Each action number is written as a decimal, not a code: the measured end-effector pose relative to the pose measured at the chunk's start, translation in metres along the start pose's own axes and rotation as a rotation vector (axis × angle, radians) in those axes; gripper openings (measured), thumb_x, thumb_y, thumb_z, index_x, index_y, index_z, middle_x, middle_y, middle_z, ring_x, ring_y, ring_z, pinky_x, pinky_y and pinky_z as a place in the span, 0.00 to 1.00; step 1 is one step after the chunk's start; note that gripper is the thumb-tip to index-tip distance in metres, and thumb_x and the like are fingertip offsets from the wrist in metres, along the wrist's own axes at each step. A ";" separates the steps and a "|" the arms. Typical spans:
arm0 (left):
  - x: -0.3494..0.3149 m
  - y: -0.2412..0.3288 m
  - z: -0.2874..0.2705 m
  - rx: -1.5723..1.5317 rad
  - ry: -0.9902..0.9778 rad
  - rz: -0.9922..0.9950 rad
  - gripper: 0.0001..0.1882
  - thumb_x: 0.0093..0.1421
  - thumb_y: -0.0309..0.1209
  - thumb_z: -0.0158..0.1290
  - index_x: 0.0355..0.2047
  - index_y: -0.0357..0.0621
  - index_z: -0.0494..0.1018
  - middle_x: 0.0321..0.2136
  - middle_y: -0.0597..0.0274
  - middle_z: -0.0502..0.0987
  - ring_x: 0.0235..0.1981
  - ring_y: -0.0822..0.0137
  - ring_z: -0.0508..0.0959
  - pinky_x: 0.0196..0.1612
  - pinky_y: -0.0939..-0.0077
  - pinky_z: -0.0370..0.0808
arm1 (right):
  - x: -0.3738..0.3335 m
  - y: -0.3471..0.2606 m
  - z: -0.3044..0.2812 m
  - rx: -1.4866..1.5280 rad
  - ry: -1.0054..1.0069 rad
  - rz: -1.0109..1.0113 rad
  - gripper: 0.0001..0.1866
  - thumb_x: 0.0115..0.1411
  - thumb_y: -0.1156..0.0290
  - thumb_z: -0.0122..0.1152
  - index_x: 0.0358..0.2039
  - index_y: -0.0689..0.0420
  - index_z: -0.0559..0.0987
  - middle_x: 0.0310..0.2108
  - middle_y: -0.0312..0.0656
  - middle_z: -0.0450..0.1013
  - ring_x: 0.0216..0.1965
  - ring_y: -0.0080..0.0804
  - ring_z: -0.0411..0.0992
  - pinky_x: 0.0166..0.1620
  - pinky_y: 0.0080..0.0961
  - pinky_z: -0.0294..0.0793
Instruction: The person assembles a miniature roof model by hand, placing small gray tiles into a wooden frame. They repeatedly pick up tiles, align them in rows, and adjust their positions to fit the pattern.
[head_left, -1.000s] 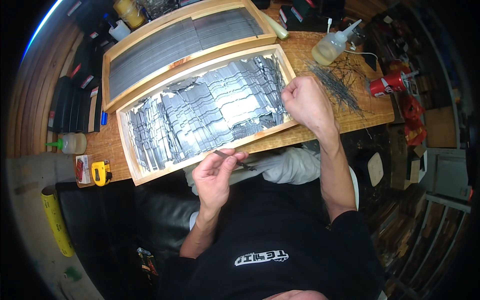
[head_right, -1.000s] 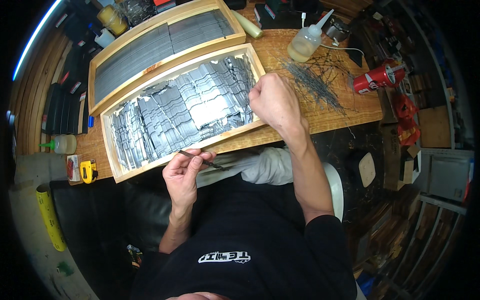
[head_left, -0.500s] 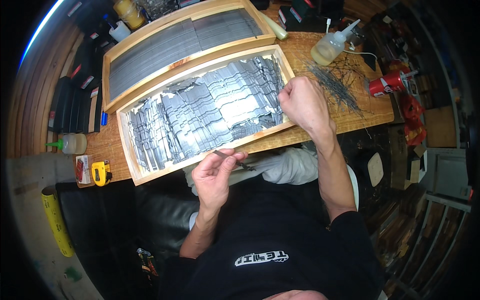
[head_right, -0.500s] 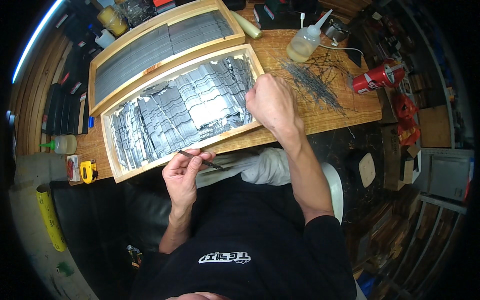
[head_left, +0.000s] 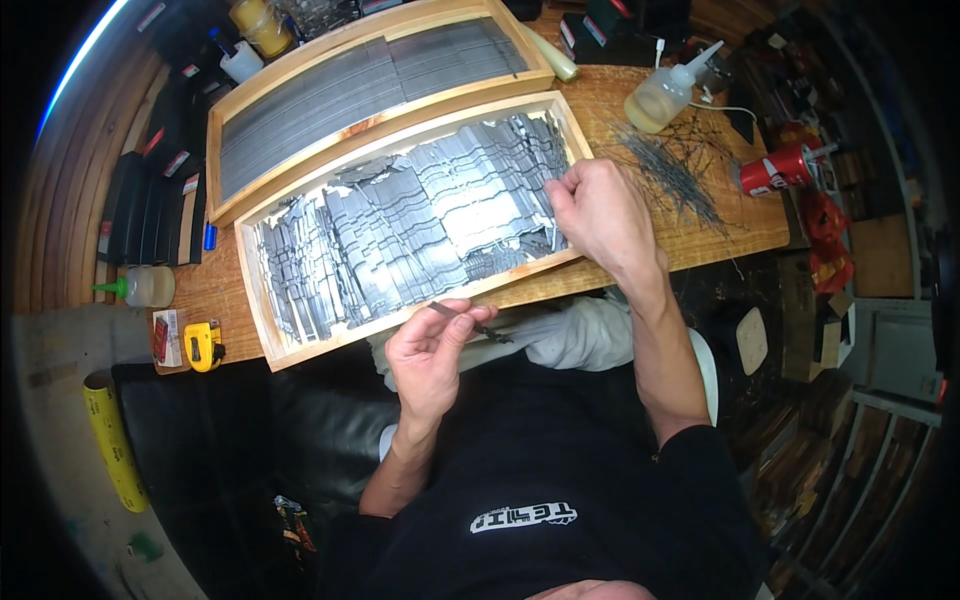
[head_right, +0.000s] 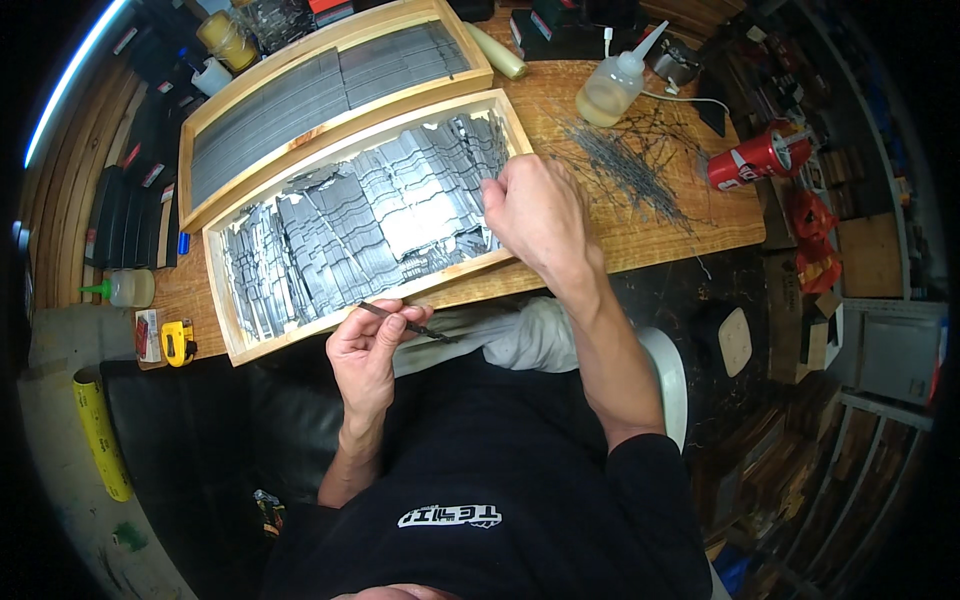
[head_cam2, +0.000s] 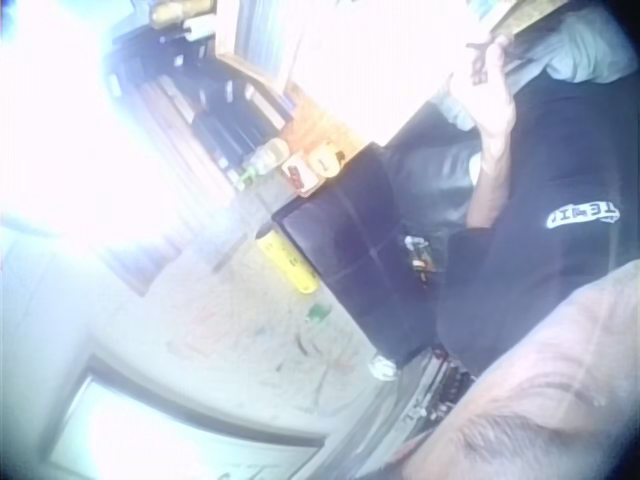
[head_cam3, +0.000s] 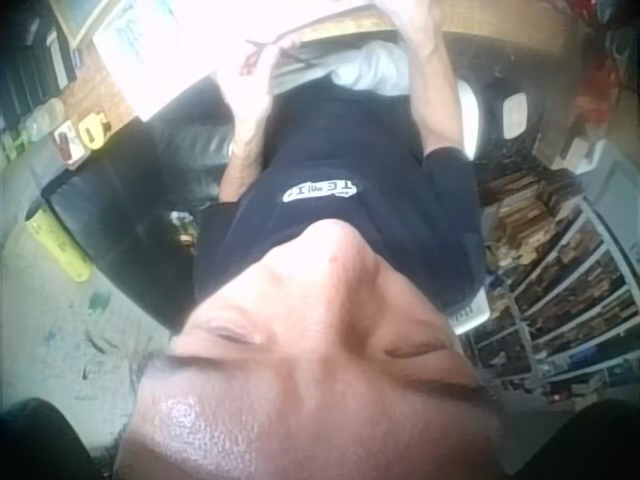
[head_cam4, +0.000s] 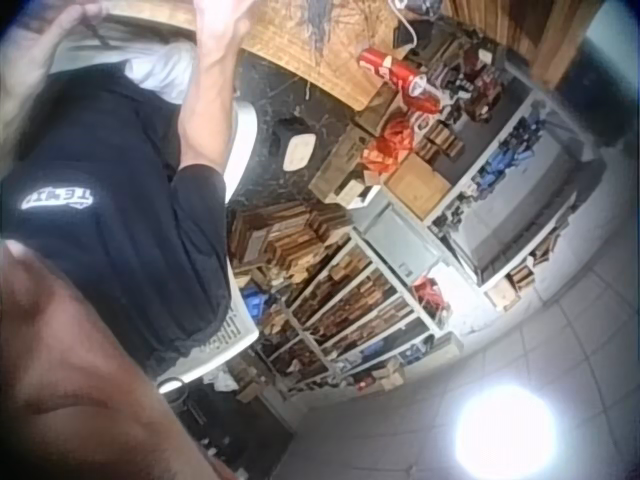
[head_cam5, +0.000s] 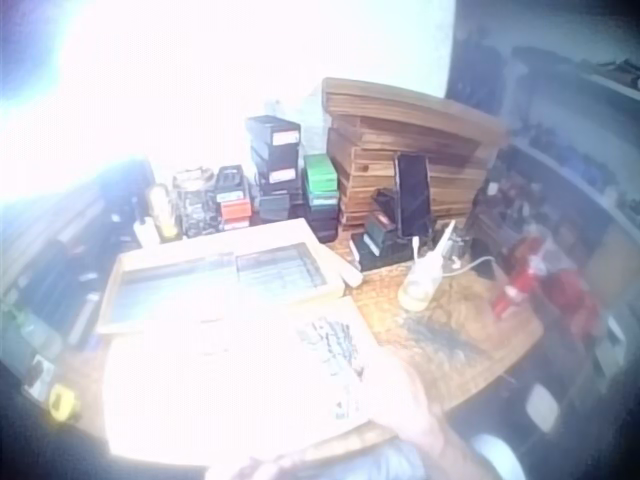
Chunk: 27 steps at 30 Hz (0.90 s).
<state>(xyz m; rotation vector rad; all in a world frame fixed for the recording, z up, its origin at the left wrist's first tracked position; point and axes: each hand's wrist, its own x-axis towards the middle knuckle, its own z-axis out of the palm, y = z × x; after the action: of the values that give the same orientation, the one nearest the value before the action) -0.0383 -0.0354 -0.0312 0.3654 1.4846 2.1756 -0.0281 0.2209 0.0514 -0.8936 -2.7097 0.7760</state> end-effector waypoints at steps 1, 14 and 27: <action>0.000 0.000 0.000 0.003 -0.001 0.002 0.09 0.72 0.23 0.59 0.50 0.30 0.78 0.40 0.49 0.87 0.45 0.56 0.89 0.44 0.73 0.85 | 0.001 0.002 0.002 0.003 0.002 -0.007 0.13 0.62 0.70 0.66 0.28 0.69 0.85 0.24 0.59 0.81 0.28 0.51 0.83 0.39 0.41 0.81; -0.001 -0.001 0.000 -0.013 0.005 -0.014 0.09 0.72 0.22 0.58 0.50 0.30 0.78 0.40 0.49 0.87 0.45 0.55 0.89 0.46 0.71 0.85 | 0.001 -0.002 -0.018 0.101 0.040 0.073 0.13 0.66 0.69 0.67 0.37 0.69 0.87 0.21 0.47 0.81 0.20 0.32 0.78 0.30 0.32 0.78; -0.001 0.000 -0.003 -0.036 -0.021 -0.039 0.10 0.72 0.18 0.56 0.52 0.28 0.78 0.42 0.45 0.87 0.47 0.56 0.88 0.55 0.65 0.84 | 0.005 0.013 -0.001 -0.150 0.011 -0.007 0.11 0.60 0.72 0.67 0.31 0.68 0.87 0.27 0.61 0.81 0.32 0.55 0.84 0.42 0.43 0.82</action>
<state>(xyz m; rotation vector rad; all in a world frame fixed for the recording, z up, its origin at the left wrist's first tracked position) -0.0389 -0.0383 -0.0319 0.3435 1.4279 2.1579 -0.0249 0.2333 0.0454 -0.9152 -2.7894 0.5699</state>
